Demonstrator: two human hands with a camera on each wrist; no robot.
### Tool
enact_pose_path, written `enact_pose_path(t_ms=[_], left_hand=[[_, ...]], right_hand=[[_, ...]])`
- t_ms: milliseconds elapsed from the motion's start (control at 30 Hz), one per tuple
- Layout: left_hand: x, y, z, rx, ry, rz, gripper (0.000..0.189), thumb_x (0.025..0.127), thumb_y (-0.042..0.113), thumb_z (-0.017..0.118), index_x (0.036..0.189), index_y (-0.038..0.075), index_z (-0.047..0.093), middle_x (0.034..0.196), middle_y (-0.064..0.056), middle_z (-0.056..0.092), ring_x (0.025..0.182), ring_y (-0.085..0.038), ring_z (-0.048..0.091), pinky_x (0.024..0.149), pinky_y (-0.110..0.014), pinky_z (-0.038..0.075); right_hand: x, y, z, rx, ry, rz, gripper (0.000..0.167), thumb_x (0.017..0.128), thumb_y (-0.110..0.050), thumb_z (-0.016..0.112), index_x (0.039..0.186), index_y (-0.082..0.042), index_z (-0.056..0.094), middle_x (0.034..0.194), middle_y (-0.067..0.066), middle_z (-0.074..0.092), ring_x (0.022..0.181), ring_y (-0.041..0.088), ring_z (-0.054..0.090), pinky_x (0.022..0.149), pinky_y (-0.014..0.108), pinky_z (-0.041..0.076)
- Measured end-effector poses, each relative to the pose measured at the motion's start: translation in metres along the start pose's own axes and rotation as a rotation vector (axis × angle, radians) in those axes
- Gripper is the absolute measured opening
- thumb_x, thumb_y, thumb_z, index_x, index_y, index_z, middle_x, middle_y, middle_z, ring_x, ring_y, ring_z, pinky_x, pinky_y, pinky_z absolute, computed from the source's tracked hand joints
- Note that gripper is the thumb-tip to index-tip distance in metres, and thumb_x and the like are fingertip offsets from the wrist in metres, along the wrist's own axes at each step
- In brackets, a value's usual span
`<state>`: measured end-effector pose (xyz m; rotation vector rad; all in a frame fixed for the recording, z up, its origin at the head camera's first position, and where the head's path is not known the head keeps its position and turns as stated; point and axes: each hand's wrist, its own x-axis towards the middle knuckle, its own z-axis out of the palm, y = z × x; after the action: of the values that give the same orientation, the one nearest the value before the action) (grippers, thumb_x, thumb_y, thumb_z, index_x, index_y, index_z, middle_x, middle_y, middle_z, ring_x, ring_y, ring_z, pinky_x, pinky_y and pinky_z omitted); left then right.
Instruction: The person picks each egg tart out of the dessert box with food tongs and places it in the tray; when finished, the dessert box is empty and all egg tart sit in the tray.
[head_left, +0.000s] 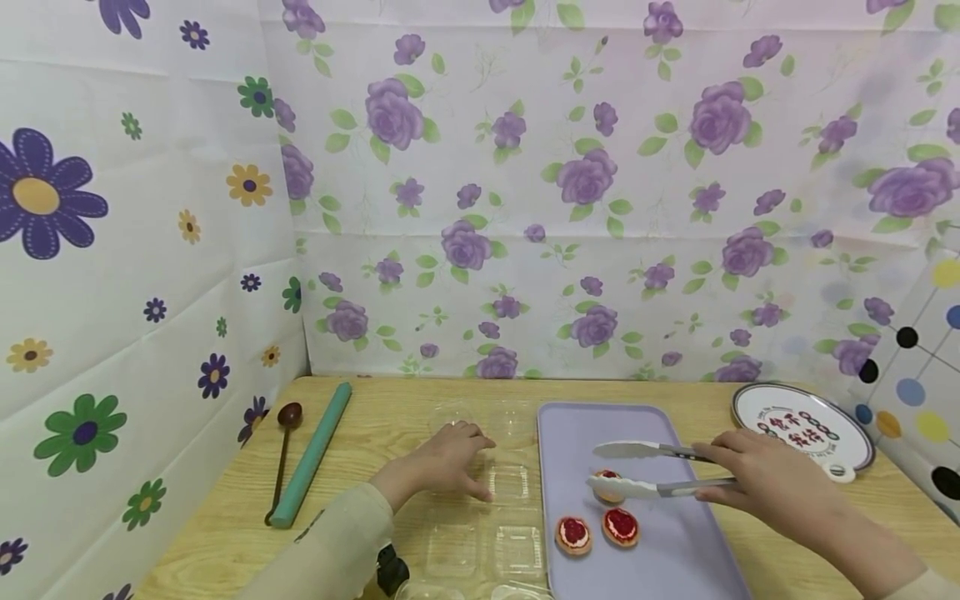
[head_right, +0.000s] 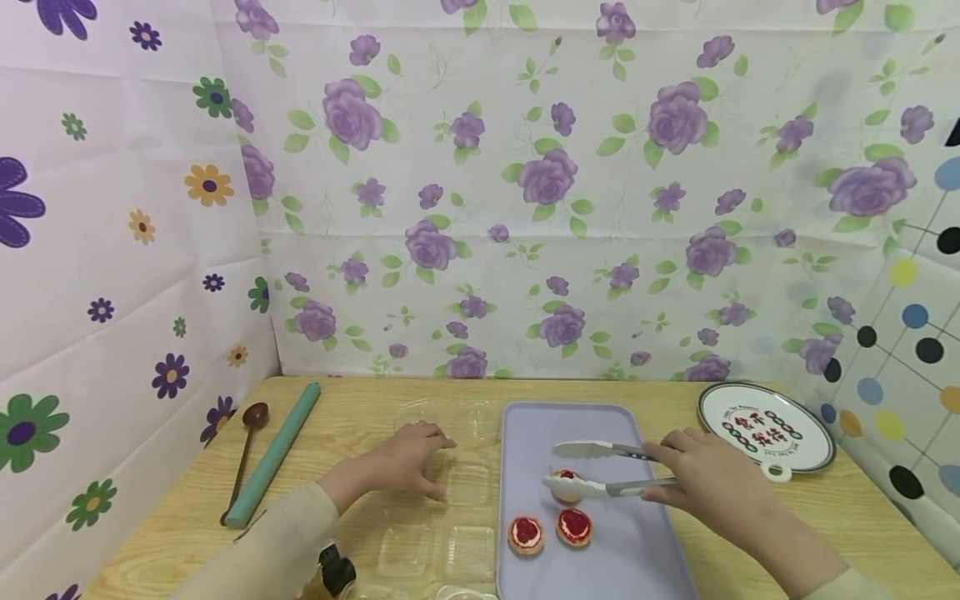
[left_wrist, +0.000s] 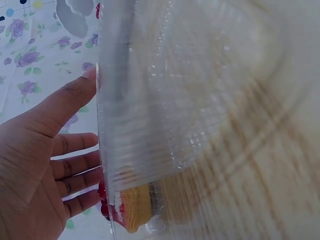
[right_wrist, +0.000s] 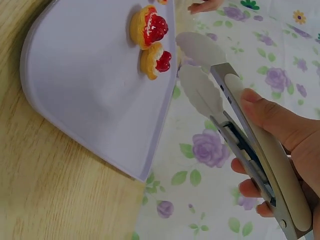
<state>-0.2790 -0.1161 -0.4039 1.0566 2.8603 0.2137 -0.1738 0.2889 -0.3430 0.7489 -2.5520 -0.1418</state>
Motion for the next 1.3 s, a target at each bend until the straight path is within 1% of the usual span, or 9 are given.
enact_pose_path(t_ms=[167,333,533,667,700,833,967,1133,1300], left_hand=[[-0.002,0.001,-0.004,-0.026,-0.002,-0.004,0.083,0.074,0.055,0.076,0.14,0.012,0.049,0.135,-0.009,0.054,0.127,-0.028,0.047,0.109,-0.051,0.035],[-0.006,-0.002,-0.01,-0.08,0.02,-0.012,0.081,0.075,0.052,0.076,0.14,0.013,0.049,0.134,-0.01,0.054,0.125,-0.031,0.048,0.106,-0.051,0.037],[-0.013,-0.009,-0.012,-0.128,0.092,0.001,0.075,0.076,0.047,0.077,0.138,0.014,0.051,0.129,-0.008,0.055,0.12,-0.03,0.051,0.102,-0.05,0.042],[-0.023,-0.013,-0.01,-0.181,0.135,0.005,0.07,0.079,0.042,0.077,0.137,0.013,0.052,0.13,-0.009,0.054,0.12,-0.033,0.05,0.101,-0.055,0.04],[-0.026,-0.014,-0.01,-0.199,0.142,0.001,0.069,0.079,0.041,0.077,0.137,0.013,0.052,0.131,-0.01,0.053,0.122,-0.034,0.049,0.102,-0.057,0.039],[-0.035,-0.016,-0.009,-0.255,0.161,-0.022,0.068,0.079,0.038,0.077,0.137,0.014,0.052,0.135,-0.014,0.051,0.129,-0.04,0.044,0.105,-0.063,0.033],[-0.041,-0.017,-0.009,-0.279,0.182,-0.044,0.069,0.078,0.038,0.079,0.137,0.014,0.052,0.136,-0.014,0.051,0.128,-0.039,0.045,0.105,-0.062,0.035],[-0.05,-0.021,-0.011,-0.362,0.202,-0.093,0.069,0.076,0.036,0.08,0.137,0.016,0.053,0.138,-0.011,0.05,0.129,-0.038,0.043,0.104,-0.061,0.036],[-0.056,-0.028,-0.012,-0.353,0.237,-0.108,0.07,0.075,0.035,0.081,0.136,0.015,0.053,0.134,-0.008,0.053,0.126,-0.036,0.047,0.103,-0.061,0.037]], right_hand=[[-0.002,0.003,-0.003,0.011,0.027,0.027,0.05,0.069,-0.049,0.079,0.105,-0.015,0.073,0.087,-0.006,0.066,0.07,0.01,0.06,0.061,0.03,0.052],[-0.004,0.005,-0.005,0.015,0.028,0.063,0.051,0.068,-0.047,0.08,0.106,-0.015,0.073,0.088,-0.005,0.066,0.069,0.01,0.06,0.06,0.03,0.052],[-0.005,0.004,-0.007,0.041,0.023,0.109,0.052,0.068,-0.047,0.08,0.107,-0.013,0.073,0.09,-0.001,0.068,0.071,0.015,0.062,0.062,0.035,0.053],[-0.005,0.003,-0.01,0.068,0.026,0.139,0.053,0.069,-0.047,0.079,0.109,-0.013,0.073,0.094,0.003,0.069,0.078,0.023,0.065,0.066,0.041,0.055],[-0.004,0.003,-0.01,0.074,0.028,0.142,0.053,0.07,-0.047,0.079,0.109,-0.013,0.073,0.095,0.004,0.07,0.079,0.024,0.066,0.067,0.042,0.055],[-0.002,0.003,-0.011,0.082,0.06,0.128,0.053,0.069,-0.047,0.079,0.109,-0.013,0.073,0.094,0.004,0.07,0.078,0.024,0.066,0.066,0.043,0.055],[0.001,0.001,-0.012,0.083,0.103,0.104,0.051,0.068,-0.044,0.081,0.108,-0.013,0.074,0.092,0.003,0.07,0.075,0.022,0.065,0.065,0.041,0.055],[0.006,-0.003,-0.015,0.093,0.119,0.096,0.05,0.069,-0.043,0.081,0.109,-0.014,0.073,0.093,0.003,0.07,0.075,0.02,0.065,0.065,0.041,0.055],[0.013,-0.008,-0.017,0.089,0.149,0.067,0.049,0.069,-0.043,0.081,0.108,-0.014,0.073,0.092,0.0,0.07,0.074,0.017,0.064,0.063,0.037,0.054]])
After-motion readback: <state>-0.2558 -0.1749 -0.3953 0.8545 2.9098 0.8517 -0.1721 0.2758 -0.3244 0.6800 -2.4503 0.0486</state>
